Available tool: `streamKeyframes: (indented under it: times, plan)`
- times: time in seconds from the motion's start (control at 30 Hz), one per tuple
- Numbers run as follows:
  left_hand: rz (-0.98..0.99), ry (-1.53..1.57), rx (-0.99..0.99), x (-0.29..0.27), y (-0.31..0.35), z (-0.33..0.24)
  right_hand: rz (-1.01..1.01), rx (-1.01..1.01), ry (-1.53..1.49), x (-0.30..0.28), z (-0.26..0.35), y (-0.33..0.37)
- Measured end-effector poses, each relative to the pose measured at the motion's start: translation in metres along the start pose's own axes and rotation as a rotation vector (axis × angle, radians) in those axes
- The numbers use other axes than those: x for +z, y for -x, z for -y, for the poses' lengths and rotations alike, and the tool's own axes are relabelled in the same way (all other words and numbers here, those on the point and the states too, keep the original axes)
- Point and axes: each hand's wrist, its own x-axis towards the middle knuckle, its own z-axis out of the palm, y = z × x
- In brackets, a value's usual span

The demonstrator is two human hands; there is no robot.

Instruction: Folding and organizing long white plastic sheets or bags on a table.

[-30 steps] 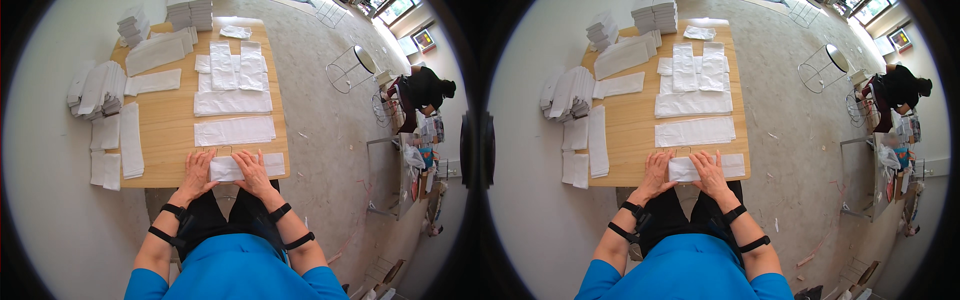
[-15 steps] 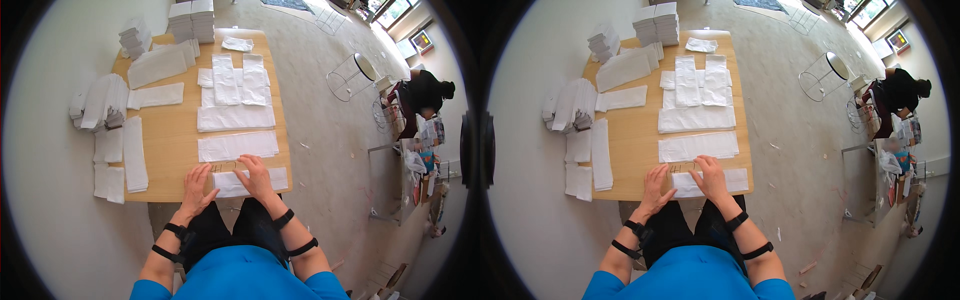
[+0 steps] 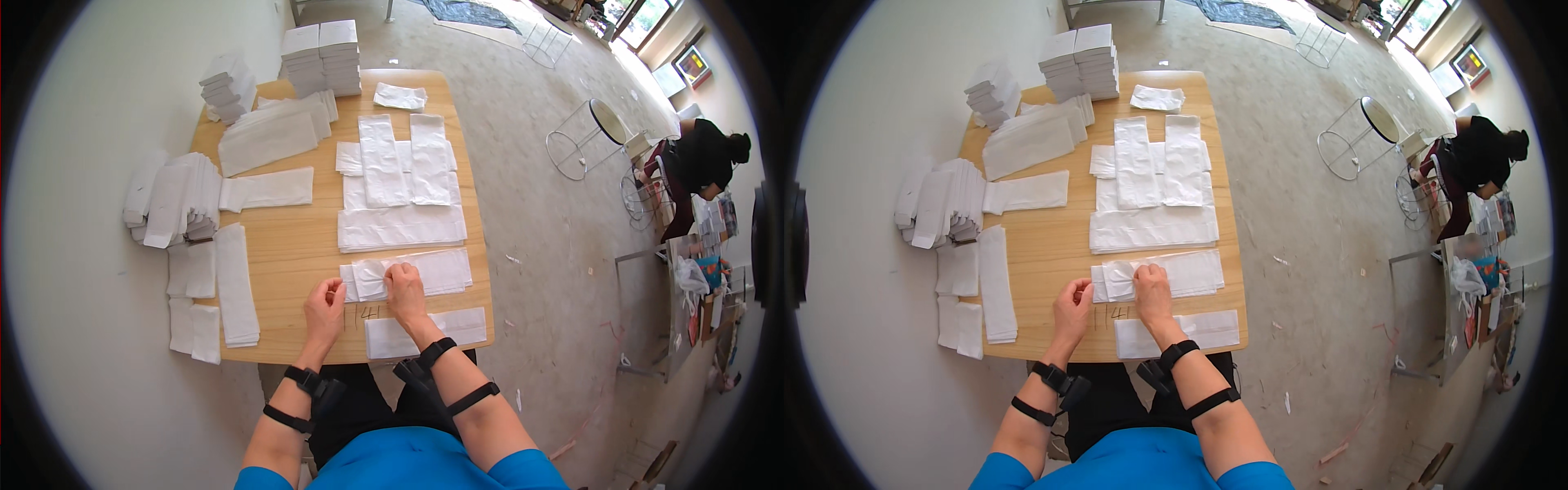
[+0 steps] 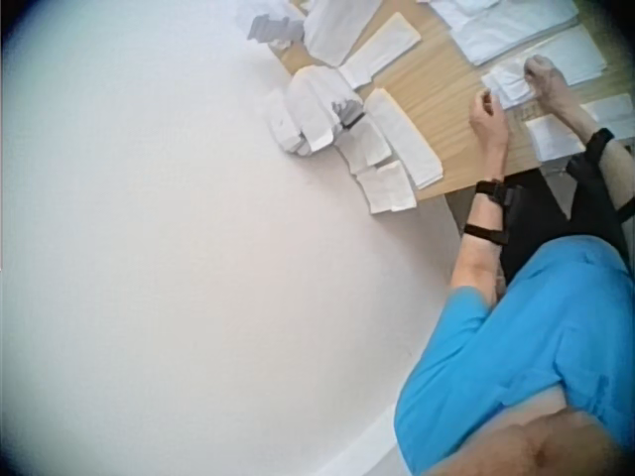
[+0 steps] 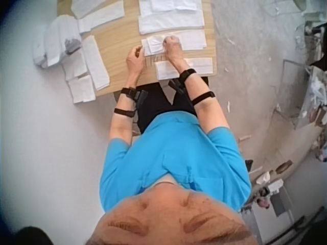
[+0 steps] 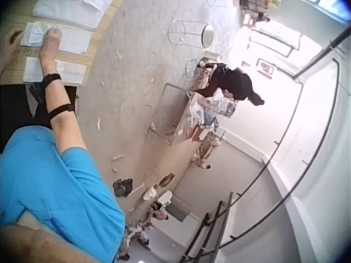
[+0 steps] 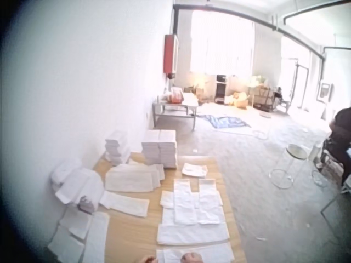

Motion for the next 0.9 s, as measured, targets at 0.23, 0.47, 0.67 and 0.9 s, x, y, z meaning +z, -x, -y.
streamKeyframes:
  times: [0.23, 0.47, 0.67, 0.9]
  plan:
    - [0.032, -0.524, -0.175, 0.045, -0.028, -0.025, 0.049, 0.092, -0.092, -0.022, 0.006, -0.001]
    - [0.39, 0.336, -0.033, 0.021, 0.007, -0.104, 0.104, 1.039, -1.827, -0.055, 0.019, 0.034]
    - [0.469, 0.738, -0.259, -0.026, 0.029, -0.14, -0.087, 0.642, -1.937, -0.093, 0.003, 0.019]
    - [0.306, 0.536, -0.255, -0.08, 0.038, -0.068, 0.159, 0.632, -1.299, -0.138, -0.006, 0.066]
